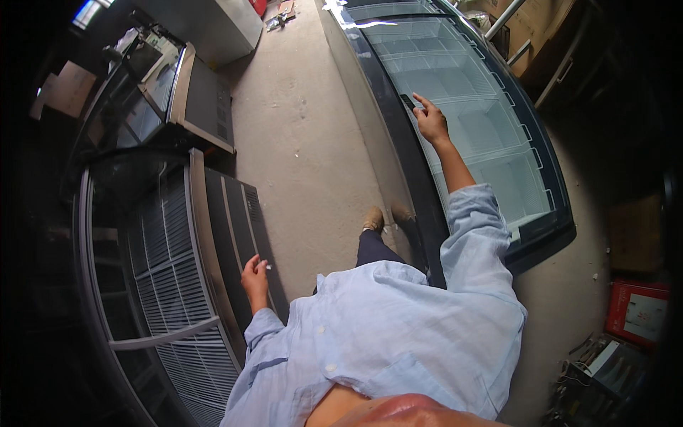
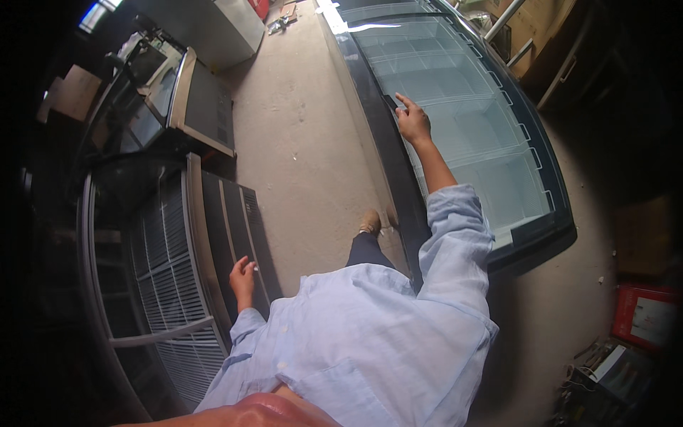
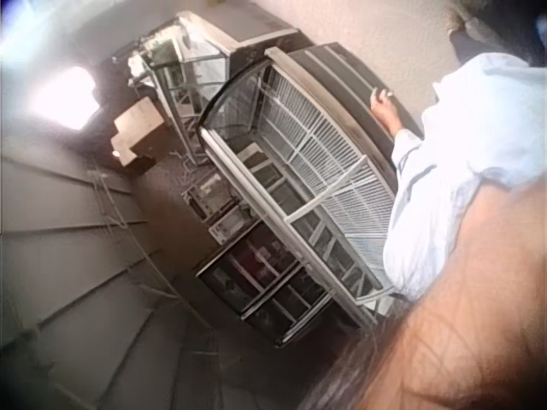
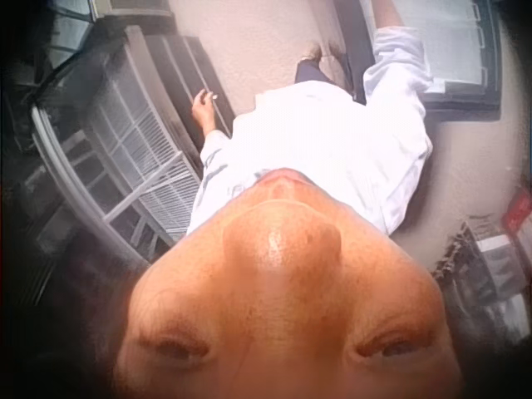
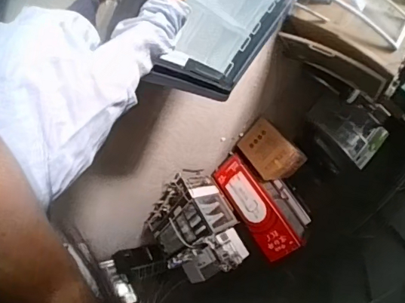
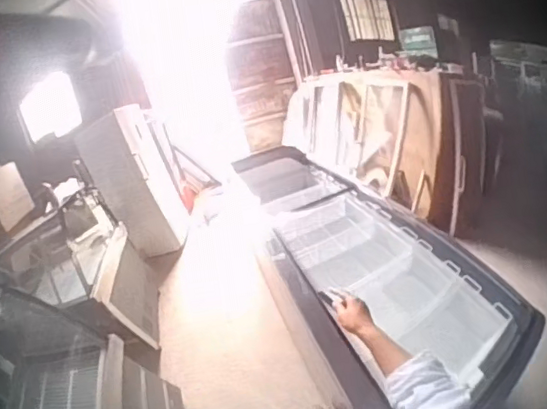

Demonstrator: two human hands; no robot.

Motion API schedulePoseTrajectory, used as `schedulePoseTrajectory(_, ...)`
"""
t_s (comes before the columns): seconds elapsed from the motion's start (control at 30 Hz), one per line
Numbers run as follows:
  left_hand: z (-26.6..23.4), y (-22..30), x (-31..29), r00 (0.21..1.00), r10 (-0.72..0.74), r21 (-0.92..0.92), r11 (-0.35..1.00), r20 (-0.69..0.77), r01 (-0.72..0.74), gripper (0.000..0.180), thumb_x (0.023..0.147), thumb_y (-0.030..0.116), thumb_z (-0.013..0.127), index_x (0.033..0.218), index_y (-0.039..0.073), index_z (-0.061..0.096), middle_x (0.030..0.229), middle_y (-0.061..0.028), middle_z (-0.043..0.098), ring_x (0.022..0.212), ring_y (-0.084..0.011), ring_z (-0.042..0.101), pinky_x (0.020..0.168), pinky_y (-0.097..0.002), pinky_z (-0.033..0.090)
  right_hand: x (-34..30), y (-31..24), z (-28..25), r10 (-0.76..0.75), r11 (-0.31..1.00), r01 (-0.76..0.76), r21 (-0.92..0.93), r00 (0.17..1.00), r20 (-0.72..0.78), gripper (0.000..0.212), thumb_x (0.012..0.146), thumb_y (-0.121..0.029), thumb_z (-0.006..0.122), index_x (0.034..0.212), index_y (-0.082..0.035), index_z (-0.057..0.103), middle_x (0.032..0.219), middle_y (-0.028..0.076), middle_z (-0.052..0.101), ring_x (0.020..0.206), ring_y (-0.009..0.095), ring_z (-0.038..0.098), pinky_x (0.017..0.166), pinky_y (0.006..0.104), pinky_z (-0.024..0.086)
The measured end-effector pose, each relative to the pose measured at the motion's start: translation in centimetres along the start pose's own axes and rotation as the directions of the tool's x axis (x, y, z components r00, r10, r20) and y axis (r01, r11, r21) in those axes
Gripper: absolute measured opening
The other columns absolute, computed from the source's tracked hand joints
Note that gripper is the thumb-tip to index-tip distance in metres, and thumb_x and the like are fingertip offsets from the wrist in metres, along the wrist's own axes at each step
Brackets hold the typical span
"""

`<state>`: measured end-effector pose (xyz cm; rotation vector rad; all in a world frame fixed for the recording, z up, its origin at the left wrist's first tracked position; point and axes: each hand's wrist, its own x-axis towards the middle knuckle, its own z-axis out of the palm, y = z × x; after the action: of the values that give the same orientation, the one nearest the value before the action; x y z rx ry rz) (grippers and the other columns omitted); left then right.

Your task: The person uses a small black tool to pry and remove a black rubber seal from the edge of a glass-top freezer. They work along the perimeter of the lid, lifting and pulling the seal away from the frame.

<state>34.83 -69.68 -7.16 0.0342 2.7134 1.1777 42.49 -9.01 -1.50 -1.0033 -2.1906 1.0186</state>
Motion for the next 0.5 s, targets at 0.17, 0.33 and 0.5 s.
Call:
schedulePoseTrajectory(0.17,-1.2,4.4,5.8,0.992,-0.061,0.050,0.997,-0.107,0.067,0.042,0.078,0.000,0.074,0.119,0.006,0.065,0.101,-0.0100,0.071,0.092,-0.0162,0.068,0.078,-0.0280,0.056,12.9,0.4,4.5,-0.031,0.981,0.038,-0.191,0.999,0.041,0.034,0.093,-0.026,0.058,0.125,-0.033,0.064,0.115,0.012,0.065,0.107,0.031,0.061,0.092,0.0406,0.048)
schedulePoseTrajectory(0.33,0.6,10.6,9.8,0.969,0.171,0.390,0.916,-0.177,-0.091,0.032,0.076,0.012,0.081,0.107,0.009,0.069,0.090,-0.0077,0.066,0.089,-0.0199,0.066,0.075,-0.0323,0.055,24.1,-0.2,8.9,-0.005,0.979,0.016,-0.205,0.999,0.054,0.033,0.095,-0.026,0.055,0.125,-0.036,0.063,0.120,0.011,0.063,0.113,0.029,0.060,0.096,0.0388,0.047)
schedulePoseTrajectory(0.5,2.8,13.6,12.9,0.996,0.073,0.434,0.900,-0.050,-0.044,0.028,0.082,0.031,0.077,0.085,0.004,0.070,0.088,-0.0103,0.065,0.080,-0.0250,0.065,0.072,-0.0369,0.052,29.6,0.4,11.7,0.021,0.963,0.003,-0.271,0.996,0.087,0.034,0.097,-0.026,0.053,0.128,-0.039,0.060,0.123,0.010,0.062,0.113,0.031,0.060,0.096,0.0405,0.047)
